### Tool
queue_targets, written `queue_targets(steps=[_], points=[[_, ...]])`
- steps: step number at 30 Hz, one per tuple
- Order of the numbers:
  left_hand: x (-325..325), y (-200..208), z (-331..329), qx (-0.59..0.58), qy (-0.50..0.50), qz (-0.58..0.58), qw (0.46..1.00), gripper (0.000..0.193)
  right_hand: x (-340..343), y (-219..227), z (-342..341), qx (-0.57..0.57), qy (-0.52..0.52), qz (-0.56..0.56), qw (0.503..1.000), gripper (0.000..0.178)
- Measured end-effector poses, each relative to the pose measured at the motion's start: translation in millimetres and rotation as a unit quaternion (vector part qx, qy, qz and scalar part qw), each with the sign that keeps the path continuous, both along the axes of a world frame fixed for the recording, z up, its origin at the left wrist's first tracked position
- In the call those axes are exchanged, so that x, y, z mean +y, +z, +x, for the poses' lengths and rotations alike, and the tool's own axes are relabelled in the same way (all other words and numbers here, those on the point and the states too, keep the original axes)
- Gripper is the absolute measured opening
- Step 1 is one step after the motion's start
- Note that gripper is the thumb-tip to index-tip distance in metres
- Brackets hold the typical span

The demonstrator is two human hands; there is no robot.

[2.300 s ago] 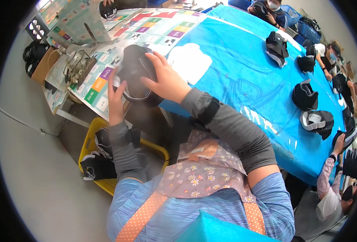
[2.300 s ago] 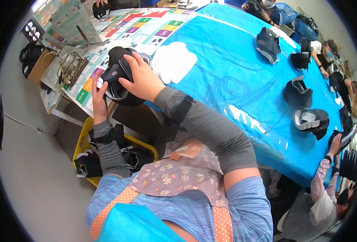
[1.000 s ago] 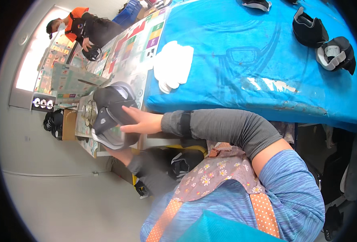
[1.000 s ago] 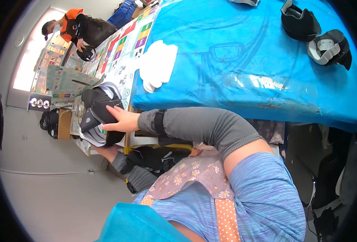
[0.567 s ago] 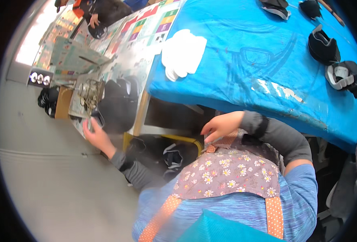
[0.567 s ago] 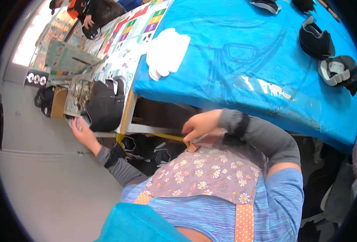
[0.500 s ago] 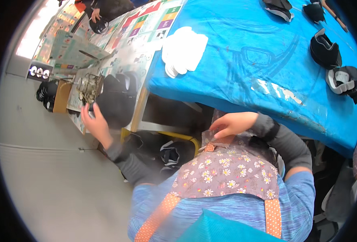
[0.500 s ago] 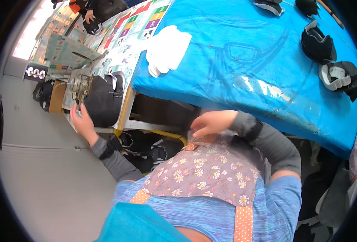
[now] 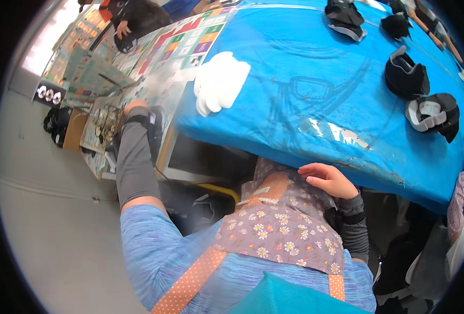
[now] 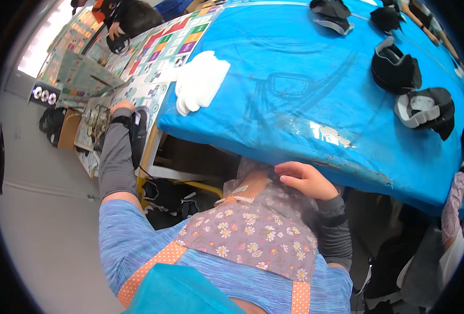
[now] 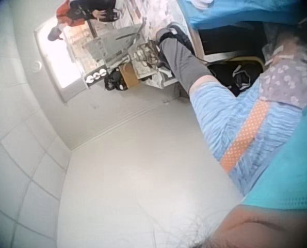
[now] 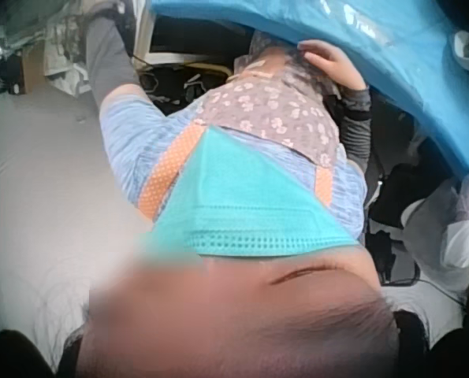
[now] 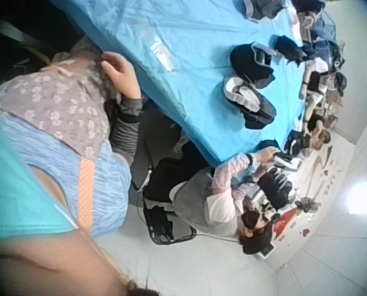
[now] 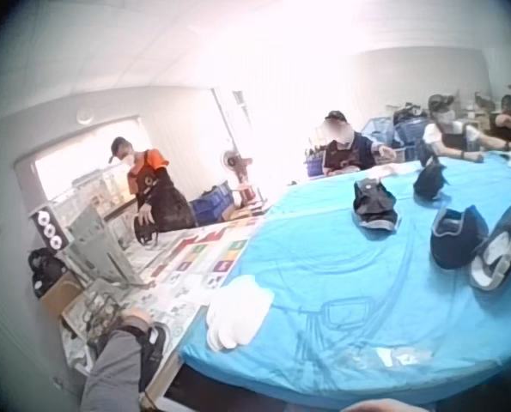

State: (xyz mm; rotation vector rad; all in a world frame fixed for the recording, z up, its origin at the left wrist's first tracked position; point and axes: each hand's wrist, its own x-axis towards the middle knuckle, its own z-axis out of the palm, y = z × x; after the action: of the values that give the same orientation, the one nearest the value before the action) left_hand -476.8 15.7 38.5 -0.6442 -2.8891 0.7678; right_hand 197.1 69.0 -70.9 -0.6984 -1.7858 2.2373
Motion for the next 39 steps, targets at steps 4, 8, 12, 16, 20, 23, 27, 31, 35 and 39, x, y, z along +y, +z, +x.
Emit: queue_targets(steps=[4, 8, 12, 16, 20, 23, 27, 31, 35, 39], points=[[-21, -1, -32, -0.061, -0.037, 0.025, 0.997, 0.044, 3, -19, 7, 0.014, -0.019, 0.010, 1.000, 0.036], [-6, -37, -1, -0.112, -0.063, 0.078, 0.989, 0.047, 1, -25, 0, -0.027, -0.018, 0.000, 0.999, 0.037], [-14, -57, 25, -0.056, -0.101, 0.138, 0.984, 0.048, 8, -29, -10, -0.036, 0.006, 0.004, 0.999, 0.039], [-27, -61, 17, -0.026, -0.145, 0.152, 0.977, 0.051, 5, -40, -19, -0.029, 0.033, -0.008, 0.999, 0.039], [-40, -81, 18, 0.084, -0.198, 0.177, 0.960, 0.044, 3, -35, -18, -0.038, 0.043, 0.000, 0.998, 0.038], [-29, -78, 31, 0.074, -0.242, 0.196, 0.948, 0.044, 2, -34, -7, -0.062, 0.010, 0.015, 0.998, 0.037], [-29, -69, 16, 0.067, -0.286, 0.202, 0.934, 0.045, 4, -34, -1, -0.056, -0.014, 0.010, 0.998, 0.036], [-28, -67, 18, 0.073, -0.212, 0.203, 0.953, 0.047, 3, -34, -6, -0.043, -0.014, 0.006, 0.999, 0.036], [-14, -53, 43, 0.026, -0.192, 0.327, 0.925, 0.043, 6, -38, -8, -0.038, -0.006, 0.039, 0.999, 0.036], [30, -41, 162, -0.060, -0.366, 0.464, 0.805, 0.041, 6, -43, -4, -0.074, 0.011, 0.054, 0.996, 0.036]])
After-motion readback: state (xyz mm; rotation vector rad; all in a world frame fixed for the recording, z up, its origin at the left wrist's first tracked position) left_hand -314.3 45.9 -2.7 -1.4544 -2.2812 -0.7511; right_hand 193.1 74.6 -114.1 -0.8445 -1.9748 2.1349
